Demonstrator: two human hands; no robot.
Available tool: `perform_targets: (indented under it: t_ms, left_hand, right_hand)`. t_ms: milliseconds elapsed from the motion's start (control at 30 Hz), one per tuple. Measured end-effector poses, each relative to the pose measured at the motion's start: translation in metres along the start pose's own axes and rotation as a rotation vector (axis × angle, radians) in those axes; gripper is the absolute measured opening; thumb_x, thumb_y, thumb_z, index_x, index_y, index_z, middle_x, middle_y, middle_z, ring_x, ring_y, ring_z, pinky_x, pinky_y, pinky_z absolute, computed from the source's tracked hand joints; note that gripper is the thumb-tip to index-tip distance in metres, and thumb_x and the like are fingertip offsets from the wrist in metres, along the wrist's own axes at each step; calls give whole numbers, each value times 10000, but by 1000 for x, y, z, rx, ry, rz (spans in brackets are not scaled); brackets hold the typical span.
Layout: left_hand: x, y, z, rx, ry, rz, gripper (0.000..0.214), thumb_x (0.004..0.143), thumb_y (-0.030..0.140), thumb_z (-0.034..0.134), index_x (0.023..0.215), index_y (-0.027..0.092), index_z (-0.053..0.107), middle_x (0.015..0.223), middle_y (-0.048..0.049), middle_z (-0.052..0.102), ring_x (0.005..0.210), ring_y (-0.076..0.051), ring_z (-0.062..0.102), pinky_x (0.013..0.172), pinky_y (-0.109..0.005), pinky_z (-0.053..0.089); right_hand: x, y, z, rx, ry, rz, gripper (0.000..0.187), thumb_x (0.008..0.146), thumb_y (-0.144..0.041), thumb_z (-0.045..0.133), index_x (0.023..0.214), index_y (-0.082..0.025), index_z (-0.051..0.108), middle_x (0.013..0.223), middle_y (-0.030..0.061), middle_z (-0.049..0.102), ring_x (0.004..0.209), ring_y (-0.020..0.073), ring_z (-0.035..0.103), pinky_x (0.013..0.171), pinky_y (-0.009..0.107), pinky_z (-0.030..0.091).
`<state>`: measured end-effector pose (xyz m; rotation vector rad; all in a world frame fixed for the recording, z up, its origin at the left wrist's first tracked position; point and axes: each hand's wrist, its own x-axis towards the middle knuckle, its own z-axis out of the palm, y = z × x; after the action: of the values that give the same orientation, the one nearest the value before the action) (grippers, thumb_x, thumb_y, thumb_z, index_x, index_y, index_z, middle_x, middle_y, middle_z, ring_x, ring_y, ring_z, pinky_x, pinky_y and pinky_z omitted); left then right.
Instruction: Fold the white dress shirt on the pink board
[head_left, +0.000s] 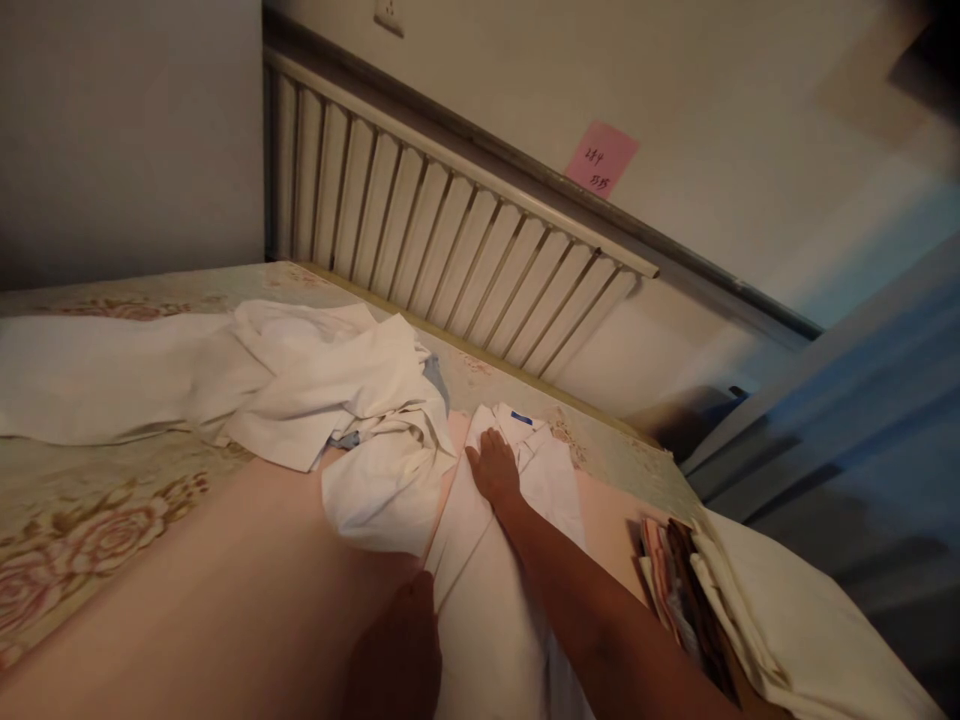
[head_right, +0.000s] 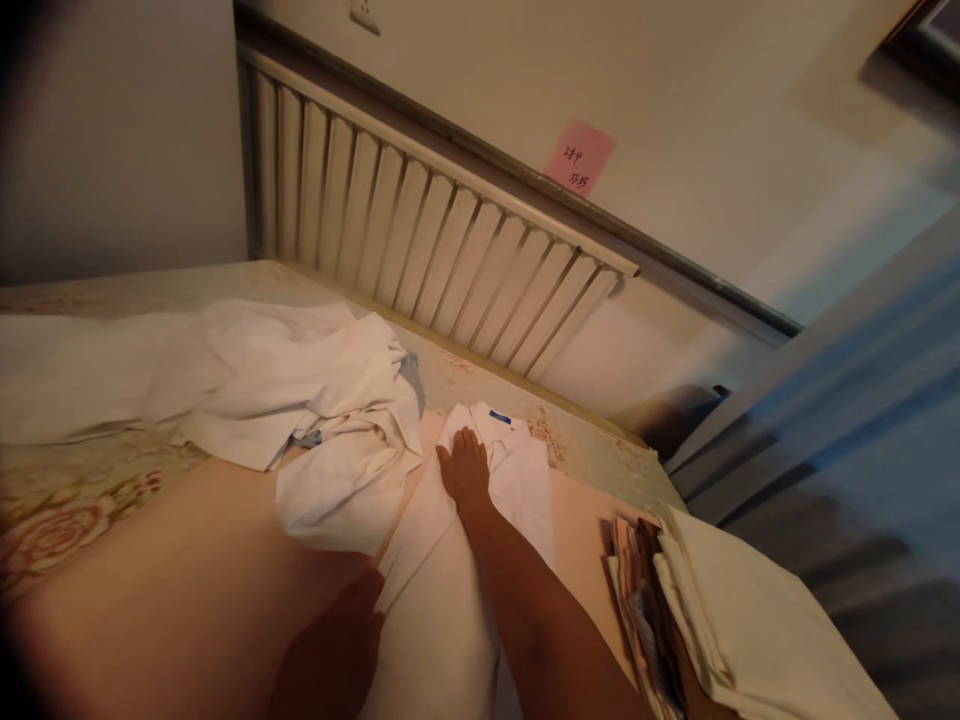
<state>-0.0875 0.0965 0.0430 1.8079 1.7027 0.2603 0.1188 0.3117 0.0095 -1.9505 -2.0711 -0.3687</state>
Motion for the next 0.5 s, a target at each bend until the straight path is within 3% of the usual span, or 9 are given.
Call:
perform_targets:
  t_ms: [300,500]
  left_hand:
    - [8,-10,14,14,13,26,498,864,225,413,1354,264,496,1379,-93,533,1201,-259,553,1018,-399,400]
    - [12,-16,22,16,31,42,505,861,236,408,1354,309,494,1402,-69,512,1270,-256,493,1058,-400,364]
  right_hand:
    - [-1,-1,-2,13,-1,0,532,973,-456,341,1344,-98,473,1466,172,396,1384,280,309,1104,445,253]
    - [-1,-1,-3,48,-7,0,530,973,-443,343,1350,-90,463,1465,172,397,1391,279,293,1108,452,238]
